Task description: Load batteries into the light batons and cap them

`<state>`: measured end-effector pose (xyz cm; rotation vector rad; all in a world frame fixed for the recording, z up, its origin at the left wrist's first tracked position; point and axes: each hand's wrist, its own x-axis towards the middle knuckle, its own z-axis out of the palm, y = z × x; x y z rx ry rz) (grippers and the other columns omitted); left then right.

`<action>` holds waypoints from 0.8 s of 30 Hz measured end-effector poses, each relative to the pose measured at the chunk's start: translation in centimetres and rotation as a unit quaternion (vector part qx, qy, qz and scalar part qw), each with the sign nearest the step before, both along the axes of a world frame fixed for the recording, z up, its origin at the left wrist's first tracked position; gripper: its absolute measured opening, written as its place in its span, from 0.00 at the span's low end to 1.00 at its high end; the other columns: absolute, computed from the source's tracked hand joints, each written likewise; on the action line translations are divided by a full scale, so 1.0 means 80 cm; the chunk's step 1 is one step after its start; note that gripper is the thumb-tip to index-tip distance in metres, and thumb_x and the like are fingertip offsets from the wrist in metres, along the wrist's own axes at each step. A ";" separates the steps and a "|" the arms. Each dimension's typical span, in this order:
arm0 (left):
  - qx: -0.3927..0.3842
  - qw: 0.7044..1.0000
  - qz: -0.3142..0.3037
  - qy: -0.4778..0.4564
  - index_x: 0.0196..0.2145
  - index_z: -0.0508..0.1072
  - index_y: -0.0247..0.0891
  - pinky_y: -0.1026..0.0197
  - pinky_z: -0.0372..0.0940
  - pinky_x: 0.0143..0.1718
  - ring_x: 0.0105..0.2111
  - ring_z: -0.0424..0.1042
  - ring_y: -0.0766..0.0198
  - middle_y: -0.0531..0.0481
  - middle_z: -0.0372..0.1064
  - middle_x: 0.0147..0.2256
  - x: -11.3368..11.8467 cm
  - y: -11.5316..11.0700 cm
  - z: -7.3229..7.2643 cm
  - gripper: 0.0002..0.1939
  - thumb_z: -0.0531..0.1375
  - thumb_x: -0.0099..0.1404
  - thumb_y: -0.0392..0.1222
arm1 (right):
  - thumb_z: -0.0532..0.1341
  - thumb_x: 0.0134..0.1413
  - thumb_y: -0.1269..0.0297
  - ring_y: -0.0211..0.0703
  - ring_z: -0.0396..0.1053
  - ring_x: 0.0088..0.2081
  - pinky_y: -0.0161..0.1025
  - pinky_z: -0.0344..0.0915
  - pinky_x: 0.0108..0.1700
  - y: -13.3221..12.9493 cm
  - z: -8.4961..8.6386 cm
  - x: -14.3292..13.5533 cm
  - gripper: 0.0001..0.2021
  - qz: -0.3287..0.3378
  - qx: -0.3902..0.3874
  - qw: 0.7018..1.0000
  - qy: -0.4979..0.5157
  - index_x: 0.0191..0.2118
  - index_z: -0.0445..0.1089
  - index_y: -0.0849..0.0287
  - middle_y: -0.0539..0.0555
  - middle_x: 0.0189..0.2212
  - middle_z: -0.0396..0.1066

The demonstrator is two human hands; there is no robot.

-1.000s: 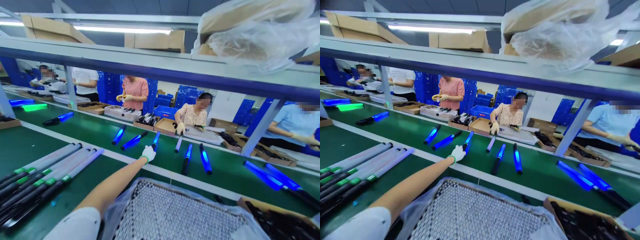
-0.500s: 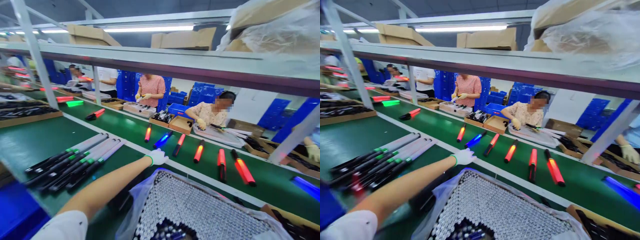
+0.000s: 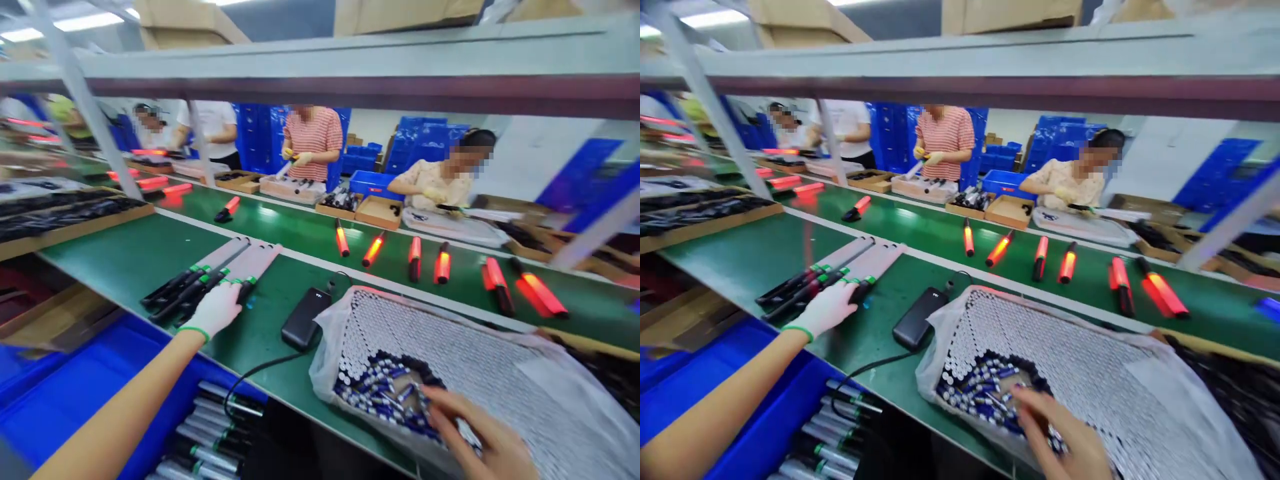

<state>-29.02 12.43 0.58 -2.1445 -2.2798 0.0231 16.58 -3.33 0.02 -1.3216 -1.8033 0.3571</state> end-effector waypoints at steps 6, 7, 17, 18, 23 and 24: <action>-0.086 0.993 -0.008 -0.074 0.33 0.69 0.35 0.58 0.61 0.30 0.30 0.73 0.50 0.44 0.72 0.29 -0.015 0.041 0.004 0.19 0.58 0.58 0.56 | 0.55 0.62 0.60 0.41 0.74 0.30 0.35 0.71 0.31 0.039 0.004 -0.009 0.13 -0.057 -0.054 0.996 -0.047 0.44 0.76 0.55 0.54 0.37 0.79; -0.094 0.992 -0.012 -0.088 0.32 0.69 0.36 0.59 0.60 0.28 0.28 0.72 0.51 0.46 0.72 0.27 -0.015 0.043 0.002 0.20 0.58 0.58 0.58 | 0.55 0.62 0.61 0.41 0.74 0.29 0.36 0.70 0.31 0.042 0.000 -0.010 0.13 -0.065 -0.060 0.994 -0.061 0.44 0.75 0.56 0.54 0.36 0.78; -0.035 0.975 0.015 -0.220 0.52 0.59 0.40 0.59 0.61 0.27 0.27 0.72 0.53 0.52 0.69 0.24 0.036 -0.002 -0.004 0.27 0.56 0.61 0.58 | 0.56 0.57 0.80 0.44 0.73 0.31 0.36 0.67 0.29 0.088 -0.027 -0.048 0.13 -0.042 -0.036 0.927 -0.371 0.38 0.75 0.59 0.55 0.32 0.71; -0.030 0.964 0.016 -0.264 0.55 0.56 0.42 0.60 0.61 0.25 0.24 0.71 0.55 0.55 0.68 0.21 0.051 -0.015 0.003 0.29 0.55 0.62 0.59 | 0.56 0.58 0.79 0.44 0.72 0.31 0.37 0.67 0.29 0.088 -0.029 -0.047 0.12 -0.046 -0.028 0.930 -0.365 0.37 0.75 0.60 0.56 0.32 0.71; -0.073 0.722 0.017 -0.688 0.37 0.63 0.42 0.65 0.51 0.13 0.12 0.57 0.65 0.58 0.59 0.15 0.166 -0.083 0.023 0.22 0.52 0.64 0.64 | 0.52 0.64 0.68 0.43 0.74 0.33 0.37 0.71 0.33 0.063 -0.020 -0.024 0.11 -0.069 0.021 0.979 -0.190 0.38 0.72 0.57 0.56 0.35 0.74; -0.089 0.680 0.015 -0.727 0.37 0.64 0.42 0.65 0.50 0.12 0.11 0.56 0.65 0.58 0.58 0.14 0.192 -0.090 0.021 0.22 0.50 0.65 0.65 | 0.54 0.64 0.65 0.41 0.74 0.31 0.36 0.71 0.32 0.054 -0.014 -0.022 0.09 -0.077 0.015 0.987 -0.142 0.39 0.72 0.56 0.54 0.33 0.75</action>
